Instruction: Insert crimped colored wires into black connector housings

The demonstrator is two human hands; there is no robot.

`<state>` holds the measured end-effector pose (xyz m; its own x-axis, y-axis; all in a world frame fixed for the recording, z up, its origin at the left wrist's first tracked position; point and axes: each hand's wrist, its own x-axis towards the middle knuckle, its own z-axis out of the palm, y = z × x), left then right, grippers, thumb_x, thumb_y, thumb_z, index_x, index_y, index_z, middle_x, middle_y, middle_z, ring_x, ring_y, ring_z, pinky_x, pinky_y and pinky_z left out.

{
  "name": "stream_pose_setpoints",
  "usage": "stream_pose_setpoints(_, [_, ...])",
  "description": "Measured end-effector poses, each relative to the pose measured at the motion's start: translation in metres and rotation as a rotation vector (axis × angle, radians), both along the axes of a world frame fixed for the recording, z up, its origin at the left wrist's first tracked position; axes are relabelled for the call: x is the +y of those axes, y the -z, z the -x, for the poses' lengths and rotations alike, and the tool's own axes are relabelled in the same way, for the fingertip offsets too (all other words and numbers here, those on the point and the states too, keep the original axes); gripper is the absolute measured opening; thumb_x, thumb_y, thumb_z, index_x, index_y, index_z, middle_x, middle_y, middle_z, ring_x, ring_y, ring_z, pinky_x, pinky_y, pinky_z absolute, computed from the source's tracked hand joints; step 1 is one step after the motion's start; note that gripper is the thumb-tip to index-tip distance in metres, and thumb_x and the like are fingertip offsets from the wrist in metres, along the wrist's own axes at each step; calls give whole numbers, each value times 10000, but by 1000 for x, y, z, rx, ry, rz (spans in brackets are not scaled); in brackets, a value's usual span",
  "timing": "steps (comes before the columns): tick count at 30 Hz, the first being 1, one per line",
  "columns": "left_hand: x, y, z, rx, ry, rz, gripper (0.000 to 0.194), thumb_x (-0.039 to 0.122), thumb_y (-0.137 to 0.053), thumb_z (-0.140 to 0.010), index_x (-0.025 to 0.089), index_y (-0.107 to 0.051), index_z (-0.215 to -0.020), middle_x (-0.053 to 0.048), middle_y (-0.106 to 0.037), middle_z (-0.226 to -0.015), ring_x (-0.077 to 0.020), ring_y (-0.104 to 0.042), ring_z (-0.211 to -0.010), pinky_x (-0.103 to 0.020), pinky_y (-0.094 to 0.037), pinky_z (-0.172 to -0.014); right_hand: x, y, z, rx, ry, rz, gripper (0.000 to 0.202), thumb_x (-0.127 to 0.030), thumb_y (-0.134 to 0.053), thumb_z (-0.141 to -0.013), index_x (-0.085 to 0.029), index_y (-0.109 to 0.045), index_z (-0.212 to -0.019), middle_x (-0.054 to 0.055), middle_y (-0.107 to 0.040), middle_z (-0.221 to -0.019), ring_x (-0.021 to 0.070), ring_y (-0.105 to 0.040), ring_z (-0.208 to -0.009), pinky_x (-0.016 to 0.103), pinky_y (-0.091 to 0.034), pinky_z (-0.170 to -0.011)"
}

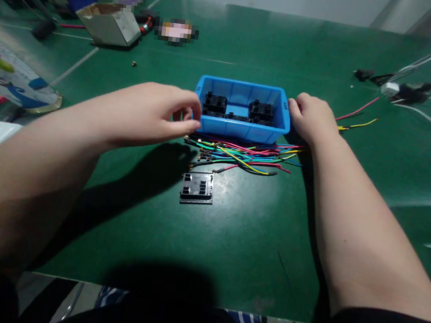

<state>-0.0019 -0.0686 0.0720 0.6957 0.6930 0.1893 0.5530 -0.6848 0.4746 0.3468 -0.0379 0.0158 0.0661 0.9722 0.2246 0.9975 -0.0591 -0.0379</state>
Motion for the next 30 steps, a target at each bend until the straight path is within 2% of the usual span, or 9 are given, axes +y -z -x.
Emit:
stream_pose_setpoints(1, [-10, -9, 1, 102, 55, 51, 203, 446, -678, -765, 249, -662, -808, -7, -588, -703, -299, -654, -895, -542, -475, -950, 0, 0, 0, 21, 22, -18, 341, -412, -376, -969, -162, -606, -947, 183, -682, -995, 229, -539, -826, 335, -308, -687])
stream_pose_setpoints(3, [-26, -17, 1, 239, 129, 133, 248, 500, -741, -689, 274, -668, -757, 10, -583, -610, -272, -657, -755, -491, -512, -855, -1, -2, 0, 72, 69, -41, 362, -455, -424, -945, -151, -619, -974, 177, -685, -980, 223, -535, -813, 326, -322, -679])
stream_pose_setpoints(6, [-41, -15, -1, 372, 169, 130, 298, 562, -740, -661, 287, -664, -749, 9, -617, -593, -230, -622, -609, -418, -524, -726, -3, -6, 1, 60, 108, 2, 422, -521, -423, -931, -161, -638, -884, 172, -690, -903, 223, -524, -767, 333, -312, -655])
stream_pose_setpoints(10, [-47, -10, -5, 498, 169, 43, 333, 596, -707, -679, 285, -662, -789, -4, -656, -637, -199, -582, -519, -368, -506, -622, -3, -10, 4, -6, 116, 65, 519, -553, -344, -947, -183, -604, -691, 177, -670, -764, 238, -517, -709, 354, -272, -637])
stream_pose_setpoints(14, [-50, -11, -9, 649, 146, -6, 341, 575, -725, -665, 288, -684, -846, -19, -674, -671, -220, -606, -547, -363, -501, -601, -3, -10, 5, 1, 105, 72, 476, -518, -352, -946, -192, -599, -703, 178, -684, -784, 246, -534, -723, 349, -278, -635])
stream_pose_setpoints(17, [-49, -10, -7, 637, 124, -17, 347, 581, -742, -640, 291, -687, -822, -21, -660, -646, -249, -632, -595, -390, -512, -650, -4, -8, 6, 9, 76, 76, 399, -491, -360, -945, -206, -599, -801, 169, -701, -885, 249, -547, -768, 341, -291, -641])
stream_pose_setpoints(21, [-43, -8, 2, 575, 134, -77, 379, 647, -692, -650, 289, -660, -770, -7, -619, -600, -249, -644, -612, -388, -524, -691, -5, -6, 2, 9, 62, 77, 365, -526, -399, -913, -211, -572, -847, 172, -688, -892, 255, -534, -757, 339, -303, -635])
stream_pose_setpoints(26, [-35, -8, 16, 486, 108, -83, 424, 700, -694, -602, 295, -638, -715, 10, -568, -549, -252, -641, -602, -412, -526, -715, -5, -7, -2, 24, 26, 104, 197, -379, -485, -857, -212, -579, -905, 152, -690, -919, 237, -531, -758, 323, -334, -641])
stream_pose_setpoints(30, [-31, -5, 28, 368, 61, -118, 494, 782, -628, -619, 306, -662, -748, -6, -601, -615, -298, -686, -793, -445, -517, -827, -7, -10, -2, -1, 63, 105, 238, -413, -500, -854, -193, -589, -843, 181, -681, -869, 252, -529, -750, 345, -325, -640])
